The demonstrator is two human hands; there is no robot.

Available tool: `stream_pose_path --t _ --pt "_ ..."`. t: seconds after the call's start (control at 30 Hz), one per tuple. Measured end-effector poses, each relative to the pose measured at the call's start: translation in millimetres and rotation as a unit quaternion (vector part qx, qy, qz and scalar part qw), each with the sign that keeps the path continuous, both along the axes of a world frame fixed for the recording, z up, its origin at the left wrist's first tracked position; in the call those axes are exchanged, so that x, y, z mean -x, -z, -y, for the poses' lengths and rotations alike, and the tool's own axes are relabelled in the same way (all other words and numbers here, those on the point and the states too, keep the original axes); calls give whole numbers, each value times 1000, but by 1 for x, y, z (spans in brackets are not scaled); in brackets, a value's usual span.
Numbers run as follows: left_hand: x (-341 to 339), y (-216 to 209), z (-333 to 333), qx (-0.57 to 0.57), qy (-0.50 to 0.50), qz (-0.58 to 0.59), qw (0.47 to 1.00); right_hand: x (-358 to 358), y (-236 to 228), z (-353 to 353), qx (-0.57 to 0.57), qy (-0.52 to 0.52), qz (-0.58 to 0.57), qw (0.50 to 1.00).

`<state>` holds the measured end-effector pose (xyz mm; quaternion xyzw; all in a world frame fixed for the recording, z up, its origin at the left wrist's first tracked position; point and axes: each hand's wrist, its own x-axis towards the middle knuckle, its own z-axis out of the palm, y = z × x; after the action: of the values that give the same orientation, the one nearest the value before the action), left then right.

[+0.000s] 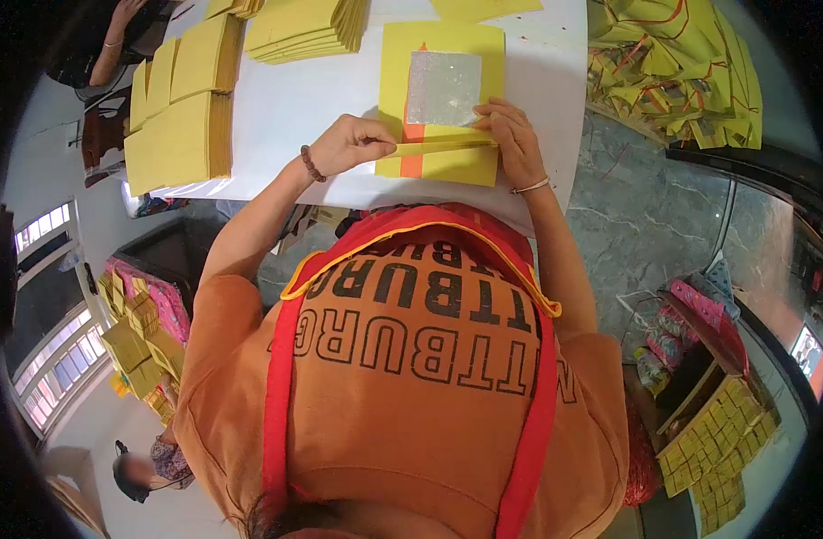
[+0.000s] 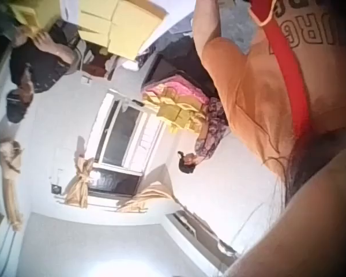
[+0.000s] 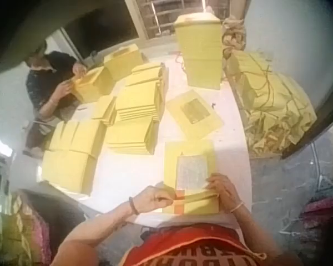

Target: Folding sheets of yellow ritual paper and stacking them on a table.

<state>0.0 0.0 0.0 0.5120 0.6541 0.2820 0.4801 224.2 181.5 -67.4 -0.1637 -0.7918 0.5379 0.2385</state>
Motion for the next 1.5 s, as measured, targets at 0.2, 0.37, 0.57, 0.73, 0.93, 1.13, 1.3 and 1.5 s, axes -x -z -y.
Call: stream_pose_path --t 0.2,0.37,0.57,0.73,0.93,1.13,1.3,1.5 --pt "3 5 -1 -7 -48 51 998 -2 2 -1 -16 -24 -62 998" --pt "13 9 1 66 -86 166 980 -1 2 6 -59 19 26 998" --pt "20 -8 1 -158 30 -112 981 2 -2 3 -60 8 43 997" --pt "13 10 7 -194 -5 -109 975 -1 15 5 110 40 -1 993" --pt "7 18 6 -245 -16 -231 942 -6 -2 13 202 62 34 977" --pt "-21 8 19 -243 -134 -186 942 -16 -27 25 -51 30 24 998" --pt "-26 20 2 -133 -240 -182 944 3 -34 28 2 117 78 990" --pt "-17 43 -19 -66 -388 19 919 30 -42 17 51 221 161 960"
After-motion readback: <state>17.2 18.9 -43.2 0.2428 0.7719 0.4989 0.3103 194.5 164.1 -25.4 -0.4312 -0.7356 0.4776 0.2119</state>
